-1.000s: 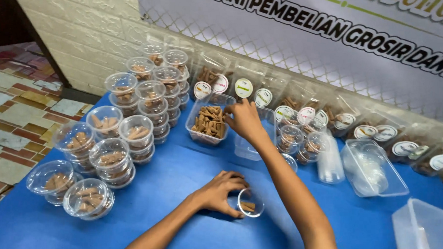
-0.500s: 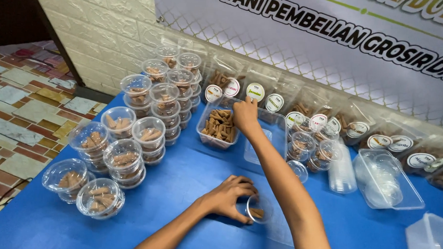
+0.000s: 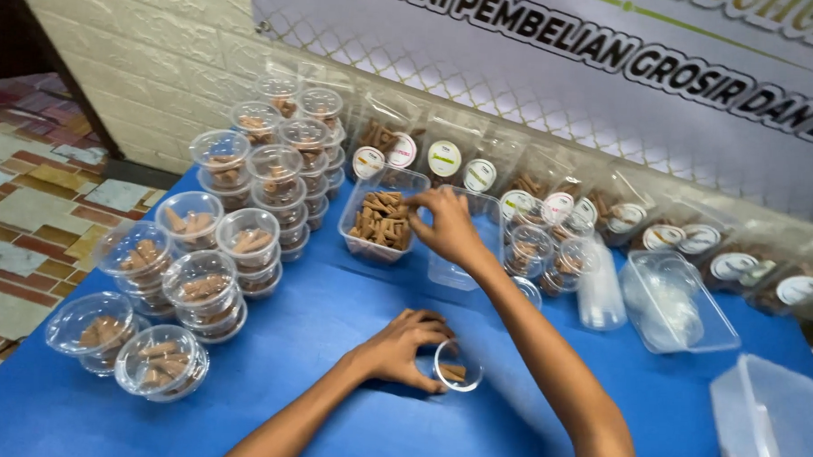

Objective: Packaging small incense cones into plastic cups on a blue table surface.

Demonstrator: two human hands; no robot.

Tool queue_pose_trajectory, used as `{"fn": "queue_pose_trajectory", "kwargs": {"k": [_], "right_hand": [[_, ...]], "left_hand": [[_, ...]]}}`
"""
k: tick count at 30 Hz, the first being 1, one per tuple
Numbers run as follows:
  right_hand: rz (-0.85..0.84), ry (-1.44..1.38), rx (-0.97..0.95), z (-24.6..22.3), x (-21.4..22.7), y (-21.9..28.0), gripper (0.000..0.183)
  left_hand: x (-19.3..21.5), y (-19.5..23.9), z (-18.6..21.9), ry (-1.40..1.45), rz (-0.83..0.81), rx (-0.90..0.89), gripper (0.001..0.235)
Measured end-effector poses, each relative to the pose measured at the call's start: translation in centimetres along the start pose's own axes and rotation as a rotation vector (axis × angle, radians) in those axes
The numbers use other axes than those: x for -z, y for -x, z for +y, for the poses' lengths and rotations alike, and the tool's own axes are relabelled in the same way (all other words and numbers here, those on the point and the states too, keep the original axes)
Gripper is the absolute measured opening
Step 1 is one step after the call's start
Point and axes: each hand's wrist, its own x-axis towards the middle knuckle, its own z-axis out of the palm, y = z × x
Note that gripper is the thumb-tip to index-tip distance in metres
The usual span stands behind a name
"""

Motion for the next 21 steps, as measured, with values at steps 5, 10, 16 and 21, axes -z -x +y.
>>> {"fn": "queue_pose_trajectory", "kwargs": {"k": [5,10,16,21], "right_hand": [[-0.046,-0.264,0.139,-4.2,6.4,8.7,0.023],[-0.175,-0.230,0.106,-6.1,10.3,16.0,0.016],[-0.348,-0.095,0.051,-6.2,10.6,20.9,0.011],[-0.338,0.022,-0.032,-6.3,10.4,21.3,0.006]], "left_hand": [[-0.1,0.0,-0.1,-0.065,0.040,-0.014,0.066],[-0.7,0.0,-0.2,-0.047,0.054,0.009,0.069],[-0.6,-0.1,0.9,-0.044,0.047,-0.030,0.065],[-0.2,-0.1,1.6,-0.050,0.058,-0.036,0.063]]}}
